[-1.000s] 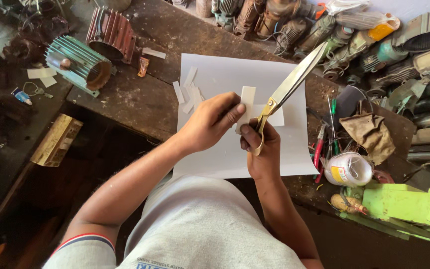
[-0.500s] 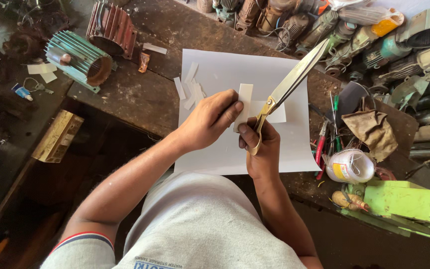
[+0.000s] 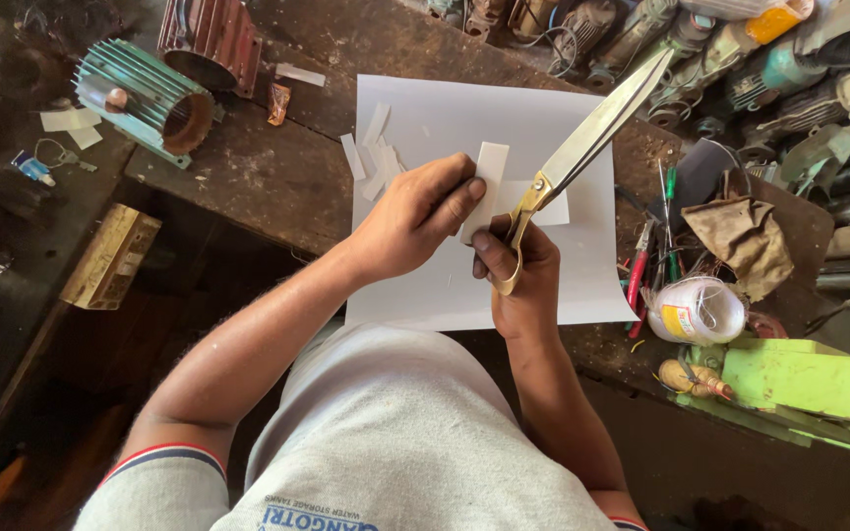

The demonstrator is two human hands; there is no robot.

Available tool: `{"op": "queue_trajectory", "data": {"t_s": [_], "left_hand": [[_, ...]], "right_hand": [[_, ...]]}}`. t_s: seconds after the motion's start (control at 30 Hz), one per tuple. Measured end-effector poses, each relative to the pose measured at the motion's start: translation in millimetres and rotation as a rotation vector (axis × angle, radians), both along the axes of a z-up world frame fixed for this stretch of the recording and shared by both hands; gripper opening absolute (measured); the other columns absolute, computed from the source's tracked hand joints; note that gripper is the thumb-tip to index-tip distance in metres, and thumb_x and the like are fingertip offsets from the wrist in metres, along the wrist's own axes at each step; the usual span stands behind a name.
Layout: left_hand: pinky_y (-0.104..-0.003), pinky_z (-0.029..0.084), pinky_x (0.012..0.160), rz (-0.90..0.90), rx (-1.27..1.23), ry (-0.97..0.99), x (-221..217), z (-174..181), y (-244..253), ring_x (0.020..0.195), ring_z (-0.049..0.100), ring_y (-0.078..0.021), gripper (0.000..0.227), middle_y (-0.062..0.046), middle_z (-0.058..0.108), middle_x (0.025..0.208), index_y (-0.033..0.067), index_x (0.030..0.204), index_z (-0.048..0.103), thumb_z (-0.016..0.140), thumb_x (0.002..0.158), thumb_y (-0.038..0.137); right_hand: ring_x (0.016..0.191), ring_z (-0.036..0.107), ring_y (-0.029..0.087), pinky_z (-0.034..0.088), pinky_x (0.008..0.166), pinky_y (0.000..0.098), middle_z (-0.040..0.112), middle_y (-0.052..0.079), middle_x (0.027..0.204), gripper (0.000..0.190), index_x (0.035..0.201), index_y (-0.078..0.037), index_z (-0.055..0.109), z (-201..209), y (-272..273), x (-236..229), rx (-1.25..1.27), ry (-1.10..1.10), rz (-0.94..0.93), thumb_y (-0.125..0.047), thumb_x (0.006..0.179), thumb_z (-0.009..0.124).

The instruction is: The person uses shears to cut a large white sheet of paper into narrow strips. They repeatedly trim the sheet, rotate it, and place the cut strips on the workbench. The process continues until the sheet is reduced to a small square.

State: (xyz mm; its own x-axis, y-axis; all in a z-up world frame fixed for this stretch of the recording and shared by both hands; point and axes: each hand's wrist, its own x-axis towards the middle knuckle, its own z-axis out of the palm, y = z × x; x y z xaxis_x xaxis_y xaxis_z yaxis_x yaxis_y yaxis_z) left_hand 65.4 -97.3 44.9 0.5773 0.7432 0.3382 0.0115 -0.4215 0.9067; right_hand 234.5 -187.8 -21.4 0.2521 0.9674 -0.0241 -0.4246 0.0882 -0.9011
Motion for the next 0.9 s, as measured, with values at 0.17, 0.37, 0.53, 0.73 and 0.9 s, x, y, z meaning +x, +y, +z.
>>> {"op": "queue_trajectory", "data": {"t_s": [0.17,0.37,0.53,0.73,0.9], "left_hand": [[-0.036,0.049,0.064,-0.004,-0.075,0.036,0.7,1.6,-0.4,0.067,0.059,-0.0217,0.025,-0.011,0.055,0.076,0.0015,0.094,0.05,0.053,0.11,0.021],[-0.034,0.05,0.064,-0.012,-0.073,0.025,-0.2,3.4,-0.6,0.068,0.059,-0.0184,0.025,-0.009,0.056,0.077,0.0019,0.095,0.051,0.052,0.11,0.022],[-0.034,0.05,0.064,-0.008,-0.068,0.018,0.1,3.3,-0.2,0.068,0.059,-0.0184,0.025,-0.009,0.056,0.077,0.0016,0.095,0.052,0.052,0.11,0.022],[-0.037,0.05,0.068,0.003,-0.007,-0.01,-0.2,-0.3,-0.7,0.074,0.06,-0.0242,0.024,-0.013,0.057,0.084,0.0009,0.096,0.051,0.053,0.11,0.02],[-0.039,0.048,0.069,0.035,0.037,0.002,0.4,-2.5,-3.9,0.075,0.059,-0.0292,0.023,-0.015,0.057,0.085,0.0007,0.097,0.051,0.055,0.11,0.019]], "right_hand": [[0.069,0.059,0.013,0.046,0.062,0.0254,0.069,0.006,0.087,0.017,0.105,0.001,0.071,0.4,0.0,0.9,0.009,0.001,0.014,-0.002,0.091,0.078],[0.068,0.06,0.012,0.047,0.06,0.0253,0.069,0.006,0.086,0.018,0.106,0.0,0.071,0.9,0.1,1.2,0.02,-0.025,0.019,-0.006,0.092,0.08],[0.066,0.06,0.012,0.044,0.058,0.0238,0.07,0.006,0.086,0.018,0.108,0.001,0.072,3.6,-0.4,2.4,0.022,-0.048,0.019,-0.008,0.093,0.079],[0.067,0.061,0.012,0.044,0.057,0.0231,0.071,0.008,0.088,0.019,0.107,0.002,0.071,7.4,-2.7,1.2,-0.001,-0.103,0.014,-0.009,0.093,0.078],[0.072,0.062,0.013,0.05,0.065,0.0267,0.07,0.008,0.092,0.021,0.108,0.001,0.069,4.9,-3.8,-2.7,0.046,-0.111,0.007,-0.005,0.091,0.08]]}}
